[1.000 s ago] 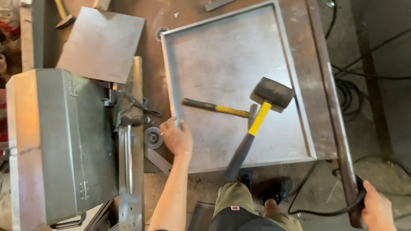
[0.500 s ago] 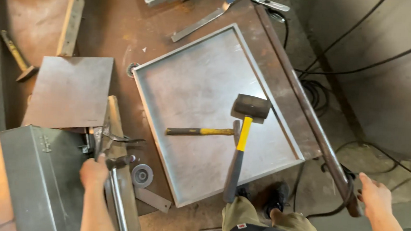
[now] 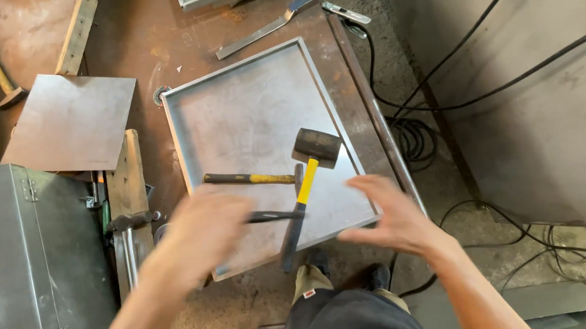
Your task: Fabricating and finishing a metal tray by hammering, welding, and grinding.
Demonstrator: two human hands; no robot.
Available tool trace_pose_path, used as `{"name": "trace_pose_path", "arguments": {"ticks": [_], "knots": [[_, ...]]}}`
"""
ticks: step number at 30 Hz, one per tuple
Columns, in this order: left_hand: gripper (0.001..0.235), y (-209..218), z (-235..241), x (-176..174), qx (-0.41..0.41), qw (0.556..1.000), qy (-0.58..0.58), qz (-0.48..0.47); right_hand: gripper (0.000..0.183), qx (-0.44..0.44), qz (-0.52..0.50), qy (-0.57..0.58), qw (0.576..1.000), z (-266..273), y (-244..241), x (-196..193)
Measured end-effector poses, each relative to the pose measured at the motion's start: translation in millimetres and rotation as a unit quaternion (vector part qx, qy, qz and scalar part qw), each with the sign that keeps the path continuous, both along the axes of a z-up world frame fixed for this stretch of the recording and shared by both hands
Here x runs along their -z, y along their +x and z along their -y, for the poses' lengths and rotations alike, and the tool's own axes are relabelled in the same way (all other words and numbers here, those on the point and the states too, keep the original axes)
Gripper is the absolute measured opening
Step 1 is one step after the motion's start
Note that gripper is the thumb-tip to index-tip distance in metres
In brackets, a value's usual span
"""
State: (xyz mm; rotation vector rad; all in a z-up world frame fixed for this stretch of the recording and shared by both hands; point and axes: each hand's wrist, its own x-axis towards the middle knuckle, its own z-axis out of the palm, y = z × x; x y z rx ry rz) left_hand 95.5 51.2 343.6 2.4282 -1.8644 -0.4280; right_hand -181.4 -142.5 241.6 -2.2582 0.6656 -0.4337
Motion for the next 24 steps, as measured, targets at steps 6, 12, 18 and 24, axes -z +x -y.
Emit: {"name": "trace_pose_path", "arguments": {"ticks": [6, 12, 18, 24], "knots": [[0.011, -112, 90, 26, 0.272, 0.958, -0.089, -0.025, 0.051, -0.198, -0.195, 0.249, 0.928, 10, -4, 16], [0.113, -143, 119, 117, -0.041, 0.892, -0.39, -0.225, 0.025, 0.013, -0.005, 0.415, 0.91, 11, -35, 106], [0.151, -163, 145, 201, -0.145, 0.718, -0.247, -0.635, 0.014, 0.051, 0.09, 0.266, 0.958, -3, -25, 239], [0.154, -158, 146, 234, -0.171, 0.675, -0.246, -0.674, 0.024, 0.123, 0.075, 0.29, 0.946, -17, -9, 209]]}}
